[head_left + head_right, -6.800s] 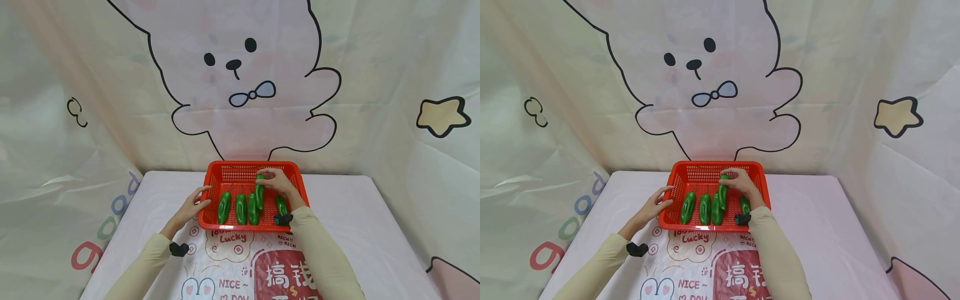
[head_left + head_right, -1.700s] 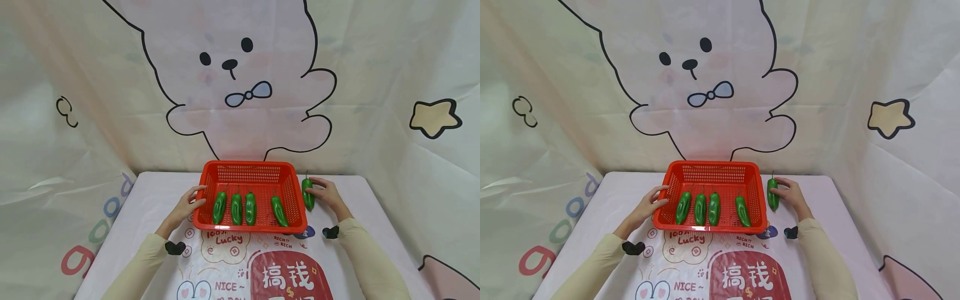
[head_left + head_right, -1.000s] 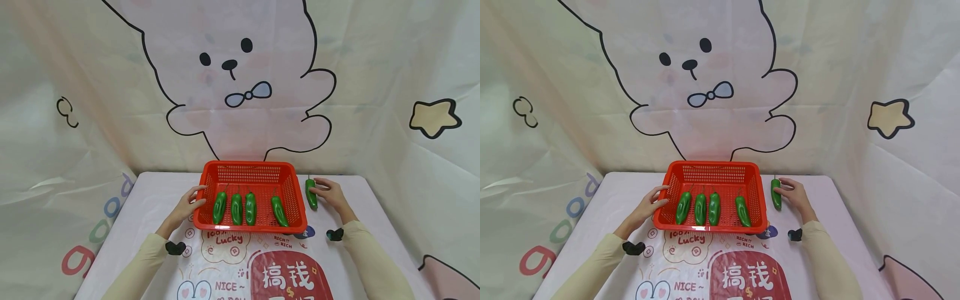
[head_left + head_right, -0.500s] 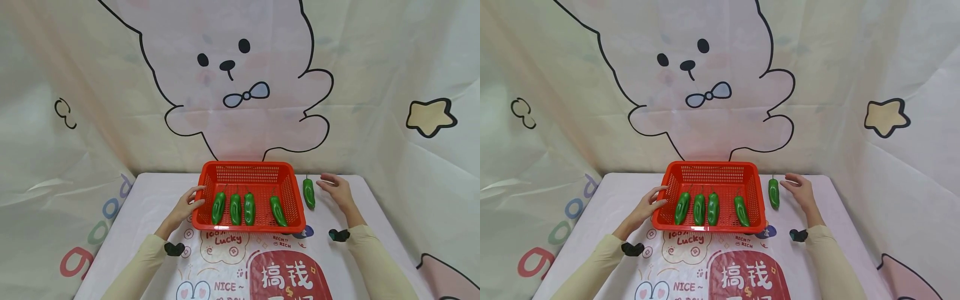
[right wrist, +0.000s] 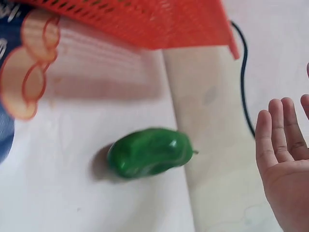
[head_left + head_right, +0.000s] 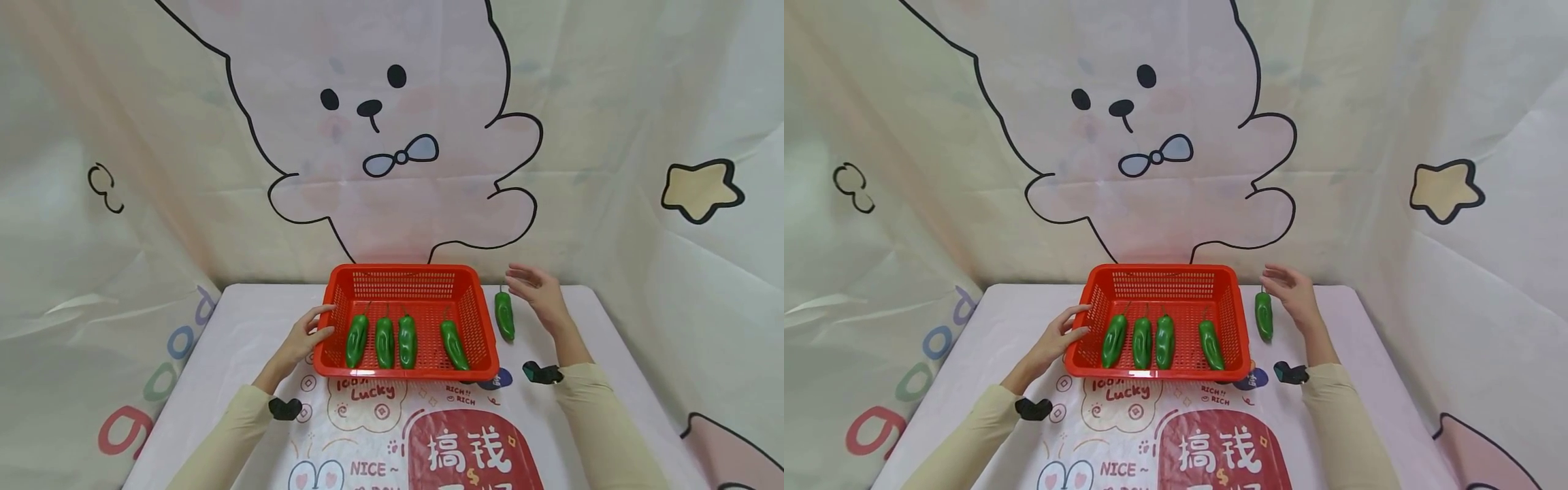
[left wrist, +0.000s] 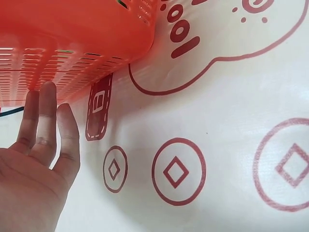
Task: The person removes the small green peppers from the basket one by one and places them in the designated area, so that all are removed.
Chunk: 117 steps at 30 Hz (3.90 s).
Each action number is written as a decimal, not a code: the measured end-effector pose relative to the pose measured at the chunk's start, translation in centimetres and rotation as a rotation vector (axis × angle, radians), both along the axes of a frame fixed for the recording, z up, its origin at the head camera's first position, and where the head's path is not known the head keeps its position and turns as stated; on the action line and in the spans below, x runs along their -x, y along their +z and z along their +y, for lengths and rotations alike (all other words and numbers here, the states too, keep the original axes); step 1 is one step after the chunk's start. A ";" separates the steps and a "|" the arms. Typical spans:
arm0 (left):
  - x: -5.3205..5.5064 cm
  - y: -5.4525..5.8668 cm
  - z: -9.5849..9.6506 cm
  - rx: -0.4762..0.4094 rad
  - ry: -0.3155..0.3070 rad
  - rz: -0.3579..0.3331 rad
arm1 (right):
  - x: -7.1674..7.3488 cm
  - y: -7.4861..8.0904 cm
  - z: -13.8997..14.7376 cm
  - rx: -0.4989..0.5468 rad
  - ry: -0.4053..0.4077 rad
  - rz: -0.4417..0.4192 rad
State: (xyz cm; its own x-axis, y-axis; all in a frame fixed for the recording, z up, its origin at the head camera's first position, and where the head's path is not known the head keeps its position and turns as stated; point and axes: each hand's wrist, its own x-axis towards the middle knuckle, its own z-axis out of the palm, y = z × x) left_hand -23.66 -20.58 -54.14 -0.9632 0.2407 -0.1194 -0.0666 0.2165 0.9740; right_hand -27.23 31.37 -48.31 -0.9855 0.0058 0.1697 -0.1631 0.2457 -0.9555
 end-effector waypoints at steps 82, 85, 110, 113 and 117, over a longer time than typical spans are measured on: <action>-0.8 0.8 0.1 -0.061 -0.024 0.015 | 3.9 -4.1 -17.2 -0.273 0.571 -0.312; -1.4 2.2 0.5 -0.064 -0.023 0.009 | 3.9 -4.3 -17.2 -0.268 0.597 -0.353; -1.5 2.8 0.4 -0.057 -0.024 -0.007 | 4.2 -5.3 -18.0 -0.288 0.612 -0.345; -1.5 2.7 0.5 -0.059 -0.022 -0.010 | 4.5 -5.5 -17.9 -0.276 0.618 -0.330; -1.5 2.7 0.5 -0.059 -0.021 -0.009 | 4.5 -5.5 -17.9 -0.200 0.626 -0.370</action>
